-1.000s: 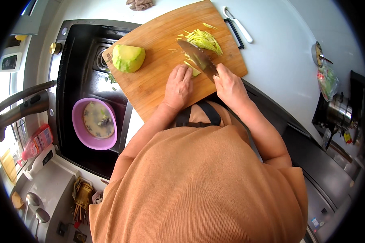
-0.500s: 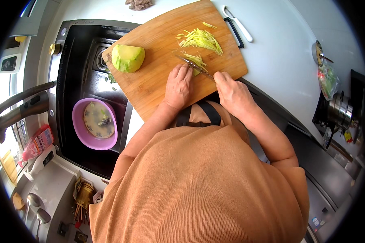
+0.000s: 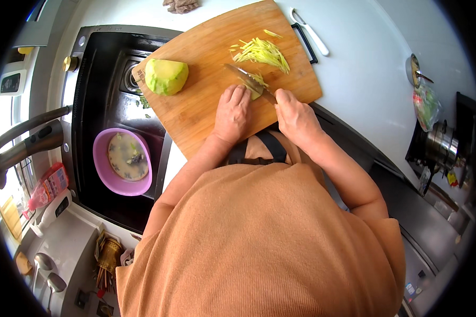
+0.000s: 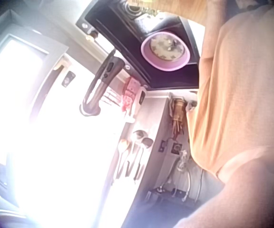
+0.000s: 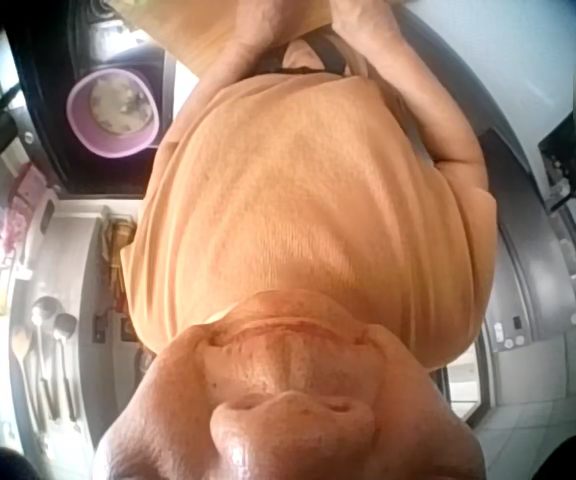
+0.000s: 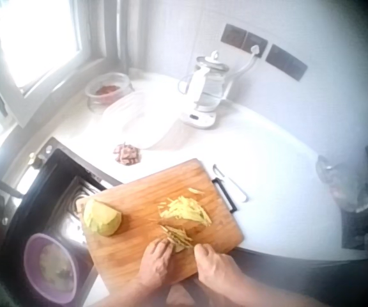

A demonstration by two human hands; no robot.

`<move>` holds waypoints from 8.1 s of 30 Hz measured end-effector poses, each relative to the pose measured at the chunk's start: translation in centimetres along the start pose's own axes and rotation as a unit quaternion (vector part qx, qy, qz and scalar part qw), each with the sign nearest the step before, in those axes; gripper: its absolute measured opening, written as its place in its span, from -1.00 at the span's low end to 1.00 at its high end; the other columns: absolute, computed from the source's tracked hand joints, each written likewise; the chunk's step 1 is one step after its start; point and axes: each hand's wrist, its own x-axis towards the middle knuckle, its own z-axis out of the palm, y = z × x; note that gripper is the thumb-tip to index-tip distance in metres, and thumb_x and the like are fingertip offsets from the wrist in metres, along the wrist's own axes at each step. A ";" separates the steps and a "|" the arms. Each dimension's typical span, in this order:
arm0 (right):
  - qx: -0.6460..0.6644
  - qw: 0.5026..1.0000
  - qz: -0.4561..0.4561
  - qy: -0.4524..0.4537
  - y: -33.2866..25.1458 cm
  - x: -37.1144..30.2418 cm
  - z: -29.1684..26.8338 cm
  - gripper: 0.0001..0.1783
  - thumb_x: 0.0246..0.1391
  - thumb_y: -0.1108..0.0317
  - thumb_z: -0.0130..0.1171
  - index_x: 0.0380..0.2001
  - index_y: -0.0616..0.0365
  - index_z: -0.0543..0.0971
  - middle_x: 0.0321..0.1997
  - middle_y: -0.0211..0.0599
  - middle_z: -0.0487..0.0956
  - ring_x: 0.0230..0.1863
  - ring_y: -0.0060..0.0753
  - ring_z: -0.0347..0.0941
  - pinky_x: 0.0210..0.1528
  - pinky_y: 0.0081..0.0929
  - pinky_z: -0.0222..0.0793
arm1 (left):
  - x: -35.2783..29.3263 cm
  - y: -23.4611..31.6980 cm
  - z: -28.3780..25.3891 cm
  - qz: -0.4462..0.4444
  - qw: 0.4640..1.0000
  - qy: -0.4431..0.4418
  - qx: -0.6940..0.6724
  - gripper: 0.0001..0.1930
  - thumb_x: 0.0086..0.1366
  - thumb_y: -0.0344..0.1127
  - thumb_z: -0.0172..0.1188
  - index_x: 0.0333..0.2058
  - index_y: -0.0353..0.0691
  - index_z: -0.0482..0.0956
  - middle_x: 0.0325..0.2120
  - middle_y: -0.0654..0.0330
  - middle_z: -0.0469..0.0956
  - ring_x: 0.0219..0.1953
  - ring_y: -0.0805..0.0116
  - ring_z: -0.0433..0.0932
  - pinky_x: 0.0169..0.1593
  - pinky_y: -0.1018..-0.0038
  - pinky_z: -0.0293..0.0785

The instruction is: The person slices a peeled green vegetable into thin strips on a wooden cutting board using a knife. The strips accumulate on the board as the person continues cutting.

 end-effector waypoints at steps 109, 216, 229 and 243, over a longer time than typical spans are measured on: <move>-0.003 0.998 0.041 0.045 -3.1 -0.1 0.0 -0.81 0.00 0.59 0.00 -0.29 0.23 0.28 -0.35 0.04 0.48 -0.39 0.12 0.53 -0.38 -0.14 0.52 | 0.4 -1.5 -1.5 0.045 0.997 -0.063 -0.006 -0.67 0.03 -0.50 0.18 -0.16 -0.30 0.46 -0.20 0.03 0.46 -0.16 0.03 0.41 -0.04 0.26 0.37; -0.039 0.999 0.006 -0.029 -3.7 -1.2 0.3 -0.78 -0.02 0.58 0.05 -0.28 0.26 0.28 -0.38 0.01 0.47 -0.43 0.00 0.57 -0.43 -0.25 0.56 | -0.7 -1.4 -2.2 0.013 0.999 -0.041 0.022 -0.80 0.05 -0.53 0.17 -0.29 -0.28 0.47 -0.35 0.06 0.40 -0.31 0.05 0.37 -0.19 0.27 0.35; 0.025 0.999 0.010 -0.020 -3.8 -1.8 -1.2 -0.77 -0.04 0.61 0.02 -0.28 0.26 0.28 -0.37 0.03 0.46 -0.41 0.09 0.54 -0.39 -0.17 0.54 | -0.5 -1.2 -2.2 0.007 0.999 -0.029 0.013 -0.81 0.08 -0.53 0.17 -0.27 -0.28 0.47 -0.31 0.04 0.46 -0.27 0.02 0.41 -0.15 0.26 0.38; 0.040 0.998 0.030 0.043 -2.9 -0.7 1.8 -0.80 0.00 0.61 0.01 -0.29 0.25 0.27 -0.35 0.09 0.49 -0.40 0.11 0.55 -0.38 -0.16 0.54 | -0.5 -1.3 -2.0 0.004 1.000 -0.017 0.002 -0.81 0.09 -0.54 0.17 -0.27 -0.28 0.49 -0.32 0.04 0.46 -0.27 0.02 0.41 -0.15 0.26 0.38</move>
